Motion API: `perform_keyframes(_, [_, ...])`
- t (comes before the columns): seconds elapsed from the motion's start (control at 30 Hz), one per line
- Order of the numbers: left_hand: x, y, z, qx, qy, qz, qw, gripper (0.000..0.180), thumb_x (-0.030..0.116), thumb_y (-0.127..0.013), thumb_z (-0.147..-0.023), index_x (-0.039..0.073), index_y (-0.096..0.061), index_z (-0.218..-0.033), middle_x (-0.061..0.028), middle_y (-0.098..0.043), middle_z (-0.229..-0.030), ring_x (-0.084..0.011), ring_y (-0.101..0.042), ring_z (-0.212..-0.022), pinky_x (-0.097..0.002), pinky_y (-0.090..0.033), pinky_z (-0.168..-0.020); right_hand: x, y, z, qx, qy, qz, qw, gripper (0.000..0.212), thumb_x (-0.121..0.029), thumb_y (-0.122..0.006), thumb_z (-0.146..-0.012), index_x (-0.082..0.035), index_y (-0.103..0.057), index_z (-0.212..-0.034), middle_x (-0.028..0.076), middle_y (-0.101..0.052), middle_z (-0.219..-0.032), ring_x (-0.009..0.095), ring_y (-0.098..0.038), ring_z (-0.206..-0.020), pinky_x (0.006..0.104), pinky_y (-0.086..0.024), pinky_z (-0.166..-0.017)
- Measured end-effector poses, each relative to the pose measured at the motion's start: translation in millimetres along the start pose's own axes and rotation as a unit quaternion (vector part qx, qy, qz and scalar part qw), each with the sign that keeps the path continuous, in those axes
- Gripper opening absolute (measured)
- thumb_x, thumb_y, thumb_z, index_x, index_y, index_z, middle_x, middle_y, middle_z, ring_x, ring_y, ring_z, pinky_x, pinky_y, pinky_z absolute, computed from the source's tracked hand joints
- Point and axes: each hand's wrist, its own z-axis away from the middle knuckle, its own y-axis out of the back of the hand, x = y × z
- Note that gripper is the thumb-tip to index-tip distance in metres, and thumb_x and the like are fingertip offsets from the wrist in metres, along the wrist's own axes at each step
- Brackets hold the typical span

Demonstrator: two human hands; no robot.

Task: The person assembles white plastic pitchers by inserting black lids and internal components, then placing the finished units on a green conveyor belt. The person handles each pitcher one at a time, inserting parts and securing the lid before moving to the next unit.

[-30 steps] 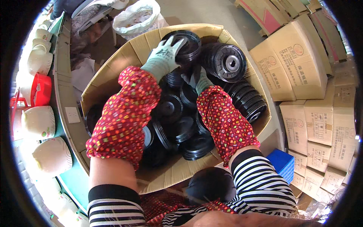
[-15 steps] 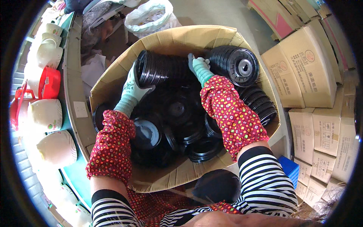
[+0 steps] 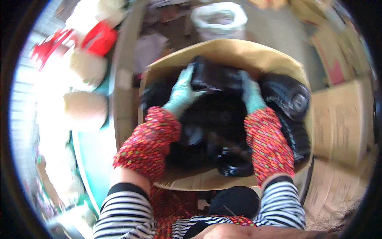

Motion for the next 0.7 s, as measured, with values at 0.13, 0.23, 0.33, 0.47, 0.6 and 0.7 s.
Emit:
perform_keyframes(0.13, [36, 61, 36, 0.054, -0.001, 0.014, 0.998, 0.116, 0.034, -0.095, -0.072, 0.000, -0.030, -0.162, -0.0282, -0.042, -0.159, -0.0427, -0.043, -0.148, -0.0439, -0.035, -0.124, -95, 14, 96, -0.130, 0.168, -0.016, 0.977, 0.048, -0.029, -0.058, -0.105, -0.001, -0.061, -0.143, 0.015, -0.065, -0.141, 0.027, -0.060, -0.128, 0.0404, -0.046, -0.111])
perform_keyframes(0.23, [48, 113, 74, 0.131, -0.046, 0.138, 0.981, 0.123, 0.032, -0.096, -0.070, 0.000, -0.023, -0.163, -0.0268, -0.041, -0.159, -0.0424, -0.046, -0.145, -0.0453, -0.037, -0.123, -132, 31, 139, -0.080, 0.420, 0.161, 0.889, 0.046, -0.014, -0.056, -0.104, -0.002, -0.056, -0.148, 0.019, -0.060, -0.146, 0.032, -0.058, -0.134, 0.0426, -0.043, -0.117])
perform_keyframes(0.33, [50, 164, 134, 0.163, 0.067, 0.369, 0.913, 0.109, 0.021, -0.094, -0.077, 0.000, -0.029, -0.162, -0.0186, -0.050, -0.154, -0.0294, -0.050, -0.142, -0.0425, -0.040, -0.120, -197, 7, 232, -0.137, 0.391, 0.073, 0.907, 0.052, -0.009, -0.063, -0.100, -0.002, -0.053, -0.150, 0.019, -0.059, -0.147, 0.034, -0.058, -0.135, 0.0438, -0.043, -0.118])
perform_keyframes(0.47, [34, 220, 257, 0.205, 0.199, 0.575, 0.767, 0.056, 0.015, -0.076, -0.096, 0.001, -0.052, -0.145, -0.0098, -0.067, -0.131, -0.0255, -0.066, -0.121, -0.0402, -0.054, -0.105, -273, -51, 373, -0.241, 0.451, 0.066, 0.857, 0.066, -0.019, -0.081, -0.089, -0.001, -0.056, -0.147, 0.019, -0.060, -0.145, 0.035, -0.058, -0.132, 0.0463, -0.045, -0.113])
perform_keyframes(0.6, [-33, 222, 352, 0.249, 0.156, 0.698, 0.653, 0.046, 0.032, -0.053, -0.109, 0.004, -0.057, -0.145, -0.0137, -0.067, -0.138, -0.0300, -0.065, -0.125, -0.0477, -0.051, -0.110, -296, -133, 454, -0.262, 0.667, 0.181, 0.673, 0.071, -0.032, -0.085, -0.081, -0.007, -0.060, -0.143, 0.017, -0.058, -0.144, 0.039, -0.052, -0.130, 0.0516, -0.040, -0.111])
perform_keyframes(0.7, [1, 257, 355, 0.226, -0.071, 0.676, 0.698, 0.053, 0.033, -0.050, -0.110, 0.006, -0.045, -0.156, -0.0135, -0.055, -0.154, -0.0312, -0.051, -0.142, -0.0510, -0.041, -0.120, -295, -195, 501, -0.272, 0.700, 0.219, 0.623, 0.070, -0.040, -0.083, -0.080, -0.016, -0.062, -0.142, 0.014, -0.057, -0.143, 0.037, -0.050, -0.126, 0.0533, -0.040, -0.107])
